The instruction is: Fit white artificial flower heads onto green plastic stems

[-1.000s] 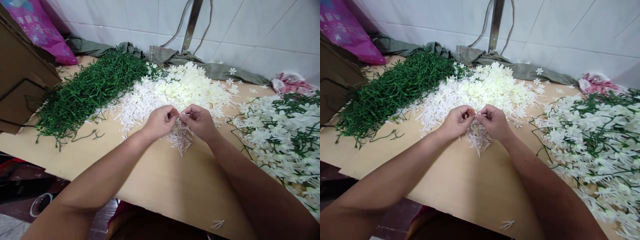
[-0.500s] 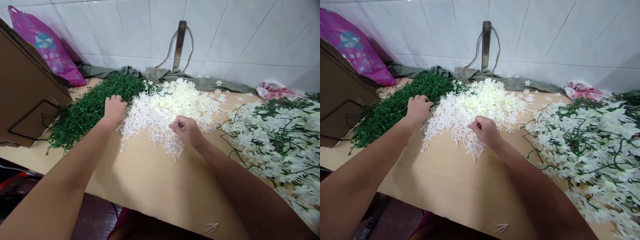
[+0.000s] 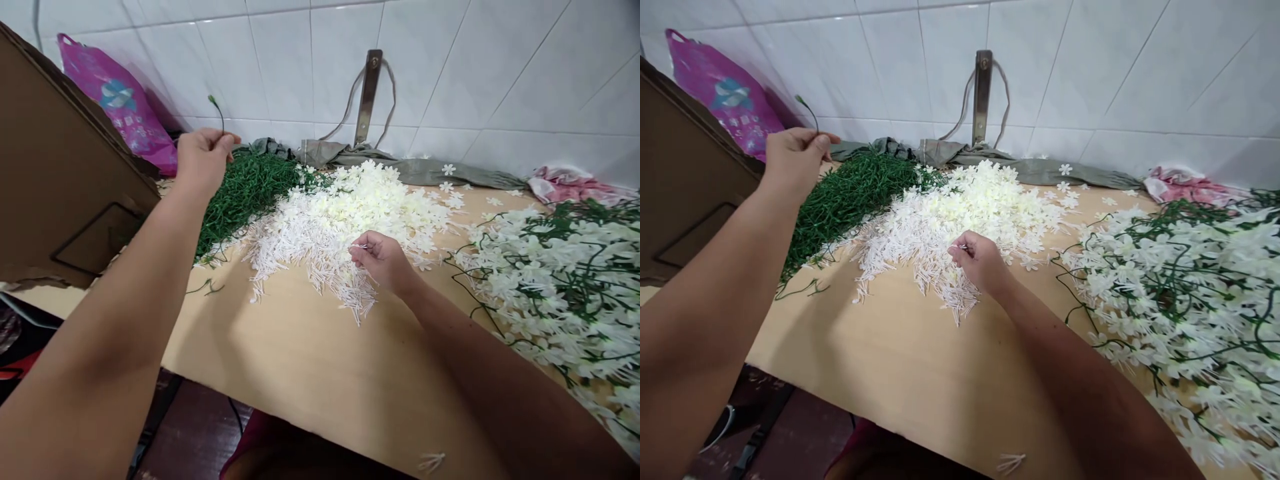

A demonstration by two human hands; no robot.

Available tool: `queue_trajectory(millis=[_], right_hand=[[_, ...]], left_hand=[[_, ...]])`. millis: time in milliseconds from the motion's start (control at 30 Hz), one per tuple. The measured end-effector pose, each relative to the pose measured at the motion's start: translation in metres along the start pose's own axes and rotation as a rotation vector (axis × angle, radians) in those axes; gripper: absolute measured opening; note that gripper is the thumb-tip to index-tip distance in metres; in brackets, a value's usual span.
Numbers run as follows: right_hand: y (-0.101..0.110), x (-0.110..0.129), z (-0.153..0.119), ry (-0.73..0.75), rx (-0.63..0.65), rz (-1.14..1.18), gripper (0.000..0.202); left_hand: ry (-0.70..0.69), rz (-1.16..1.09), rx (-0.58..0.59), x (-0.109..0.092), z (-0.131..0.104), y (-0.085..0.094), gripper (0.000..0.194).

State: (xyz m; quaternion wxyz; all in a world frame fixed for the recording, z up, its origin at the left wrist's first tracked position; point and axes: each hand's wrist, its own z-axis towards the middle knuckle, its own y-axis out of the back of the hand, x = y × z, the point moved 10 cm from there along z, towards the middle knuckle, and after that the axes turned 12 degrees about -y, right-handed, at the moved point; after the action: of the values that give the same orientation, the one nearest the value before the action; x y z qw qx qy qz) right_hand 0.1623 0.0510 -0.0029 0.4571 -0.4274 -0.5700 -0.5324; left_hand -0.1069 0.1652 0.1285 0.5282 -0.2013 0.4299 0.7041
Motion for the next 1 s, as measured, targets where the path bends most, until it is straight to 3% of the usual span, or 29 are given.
queue_trajectory(millis=[33, 67, 233, 333, 433, 500, 600, 867, 1000], right_hand=[[-0.001, 0.001, 0.000, -0.006, 0.022, 0.035, 0.023], [-0.002, 0.003, 0.000, -0.011, 0.040, 0.065, 0.025], [0.001, 0.010, -0.003, -0.031, 0.061, 0.179, 0.038], [0.005, 0.010, -0.002, -0.037, 0.045, 0.235, 0.042], [0.005, 0.006, 0.001, -0.044, 0.053, 0.273, 0.044], [0.002, 0.004, 0.002, -0.050, 0.077, 0.285, 0.043], [-0.005, -0.001, 0.004, -0.055, 0.116, 0.278, 0.041], [-0.012, -0.008, 0.002, -0.079, 0.131, 0.193, 0.041], [-0.007, -0.003, 0.000, -0.050, 0.101, 0.179, 0.038]], left_hand=[[-0.025, 0.029, -0.201, -0.009, -0.007, 0.012, 0.016], [0.004, -0.028, -0.189, -0.011, -0.014, 0.000, 0.016], [0.144, -0.180, 0.047, -0.019, -0.072, -0.097, 0.015], [0.369, -0.373, 0.236, -0.011, -0.115, -0.160, 0.013], [0.477, -0.537, 0.263, -0.010, -0.140, -0.192, 0.019], [0.505, -0.595, 0.248, -0.009, -0.146, -0.199, 0.018], [0.501, -0.596, 0.222, -0.007, -0.146, -0.195, 0.012], [0.234, -0.387, 0.238, -0.012, -0.133, -0.177, 0.030], [0.250, -0.397, 0.242, -0.005, -0.136, -0.180, 0.021]])
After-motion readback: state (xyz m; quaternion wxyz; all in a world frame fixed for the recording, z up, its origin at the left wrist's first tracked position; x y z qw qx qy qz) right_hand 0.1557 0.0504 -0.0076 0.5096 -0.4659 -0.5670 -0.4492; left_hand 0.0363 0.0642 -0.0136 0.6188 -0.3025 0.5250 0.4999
